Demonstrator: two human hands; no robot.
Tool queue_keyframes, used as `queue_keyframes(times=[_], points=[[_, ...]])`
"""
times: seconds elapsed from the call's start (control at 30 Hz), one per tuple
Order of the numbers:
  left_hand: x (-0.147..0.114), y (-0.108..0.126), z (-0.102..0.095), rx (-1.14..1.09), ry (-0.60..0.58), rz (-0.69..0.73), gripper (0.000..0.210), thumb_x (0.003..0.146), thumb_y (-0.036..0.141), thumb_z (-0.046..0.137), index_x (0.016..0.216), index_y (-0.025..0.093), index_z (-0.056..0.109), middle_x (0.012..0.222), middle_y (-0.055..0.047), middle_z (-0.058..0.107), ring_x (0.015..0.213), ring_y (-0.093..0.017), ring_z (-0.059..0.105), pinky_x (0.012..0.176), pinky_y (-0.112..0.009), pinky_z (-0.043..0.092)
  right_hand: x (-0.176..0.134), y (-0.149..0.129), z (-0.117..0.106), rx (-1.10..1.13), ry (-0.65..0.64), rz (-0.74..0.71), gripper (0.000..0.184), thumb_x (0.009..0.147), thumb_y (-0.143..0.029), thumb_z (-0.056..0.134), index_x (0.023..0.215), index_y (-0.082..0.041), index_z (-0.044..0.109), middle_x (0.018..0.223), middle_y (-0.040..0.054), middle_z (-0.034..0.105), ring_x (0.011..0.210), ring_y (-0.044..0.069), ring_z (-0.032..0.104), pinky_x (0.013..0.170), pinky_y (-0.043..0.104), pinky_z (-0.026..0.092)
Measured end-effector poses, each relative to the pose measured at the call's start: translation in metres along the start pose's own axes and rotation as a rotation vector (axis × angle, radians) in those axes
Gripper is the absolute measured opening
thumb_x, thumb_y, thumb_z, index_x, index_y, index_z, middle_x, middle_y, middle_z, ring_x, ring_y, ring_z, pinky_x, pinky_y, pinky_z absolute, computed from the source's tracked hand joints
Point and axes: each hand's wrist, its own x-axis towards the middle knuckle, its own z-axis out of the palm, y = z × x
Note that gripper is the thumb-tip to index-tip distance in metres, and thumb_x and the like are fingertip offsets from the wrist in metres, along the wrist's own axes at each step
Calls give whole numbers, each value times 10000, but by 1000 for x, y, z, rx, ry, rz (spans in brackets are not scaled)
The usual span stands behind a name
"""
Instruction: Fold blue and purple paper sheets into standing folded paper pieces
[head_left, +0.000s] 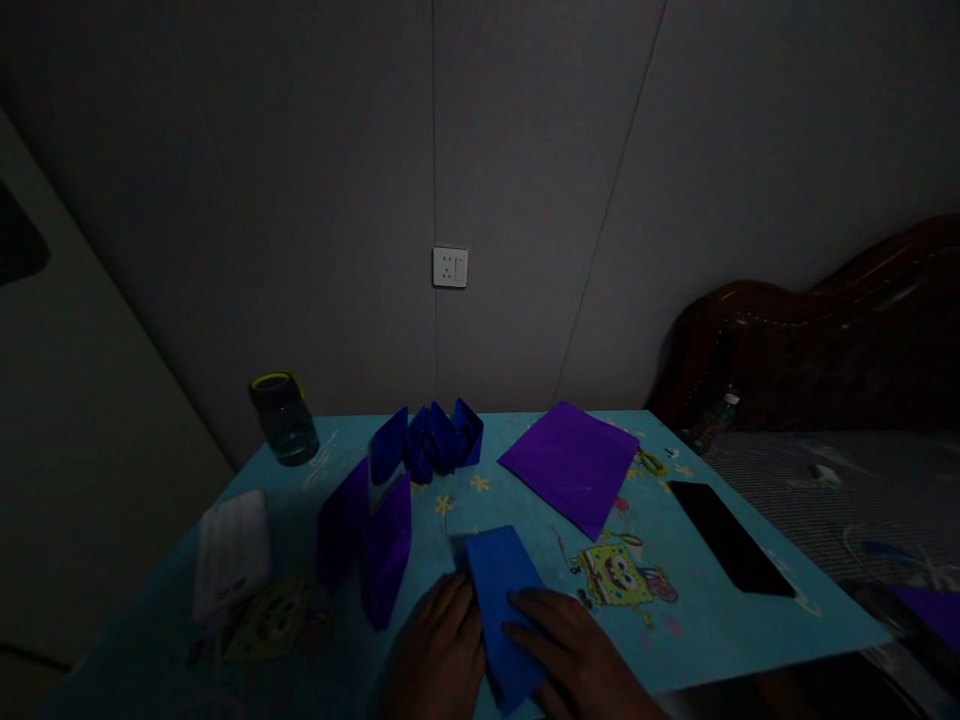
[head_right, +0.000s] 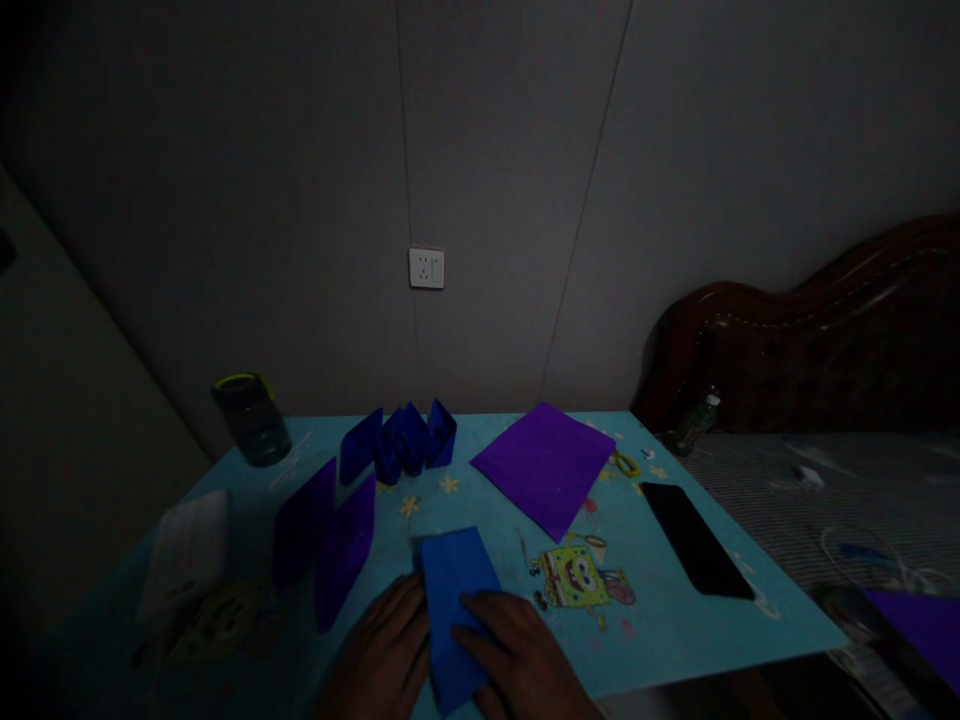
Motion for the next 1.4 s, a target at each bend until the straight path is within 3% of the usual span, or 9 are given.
queue_keyframes(times=[0.2, 0.4, 0.53, 0.6, 0.73, 0.93, 1.17, 1.3, 1.4], points=[[-1, 1, -6, -97, 79, -82, 421, 924, 157, 485, 1325, 209, 604, 1350, -88, 647, 1252, -223, 602, 1039, -337, 531, 1, -1, -3, 145, -21, 13, 591, 879, -514, 654, 1412, -285, 545, 1424, 115, 582, 1280, 315, 569, 1065, 461, 467], [20, 29, -19, -365, -52, -156, 531, 996, 252, 425, 1520, 255, 339, 1515, -69, 475, 1346, -193, 504, 1080, -336, 477, -9, -8, 3, 532, 327, 484, 569, 962, -586, 448, 1433, -275, 520, 1478, 89, 531, 1373, 283, 476, 1125, 456, 404], [29, 41, -13, -417, -173, -135, 867, 887, 323, 653, 1575, 262, 128, 1614, -122, 259, 1414, -290, 402, 1088, -434, 465, -7, 0, 0, 734, 426, 703, 657, 954, -676, 352, 1429, -254, 521, 1464, 85, 546, 1371, 280, 478, 1124, 494, 391], [30, 43, -9, -373, -242, -113, 940, 823, 315, 731, 1570, 275, 162, 1614, -150, 242, 1417, -346, 384, 1082, -492, 458, -5, 8, -10, 712, 426, 776, 690, 936, -711, 342, 1365, -233, 593, 1392, 94, 613, 1329, 285, 526, 1094, 479, 433], [34, 41, -13, -265, -365, -26, 721, 833, 311, 725, 1481, 329, 410, 1574, -151, 352, 1412, -400, 367, 1077, -573, 430, 4, 24, -40, 594, 401, 850, 681, 828, -729, 542, 1169, -168, 722, 1213, 129, 720, 1209, 343, 614, 1024, 502, 487], [40, 30, -25, -222, -418, 104, 575, 849, 300, 712, 1391, 354, 527, 1547, -93, 424, 1408, -371, 393, 1084, -558, 439, 20, 50, -56, 782, 120, 650, 501, 796, -539, 695, 1074, -123, 724, 1017, 108, 770, 958, 310, 714, 850, 432, 568], [35, 22, -26, -238, -386, 157, 624, 831, 247, 733, 1403, 354, 507, 1570, -63, 390, 1432, -346, 363, 1108, -542, 423, 5, 61, -17, 148, 258, 498, 224, 874, -243, 573, 1069, -172, 657, 1034, 109, 735, 918, 267, 682, 856, 403, 522], [27, 20, -18, -214, -263, 162, 506, 891, 356, 667, 1378, 342, 530, 1510, -28, 495, 1399, -293, 434, 1100, -492, 459, -5, 49, -13, 58, 168, 139, 257, 905, -105, 449, 1048, -199, 640, 1169, 142, 706, 1092, 254, 642, 946, 433, 497], [18, 17, -8, -136, -104, 149, 399, 935, 410, 593, 1317, 295, 584, 1432, -28, 580, 1325, -249, 525, 1078, -443, 495, -6, 40, -21, -18, 52, 33, 289, 914, -87, 461, 1118, -207, 627, 1311, 139, 655, 1259, 251, 557, 1044, 472, 443]])
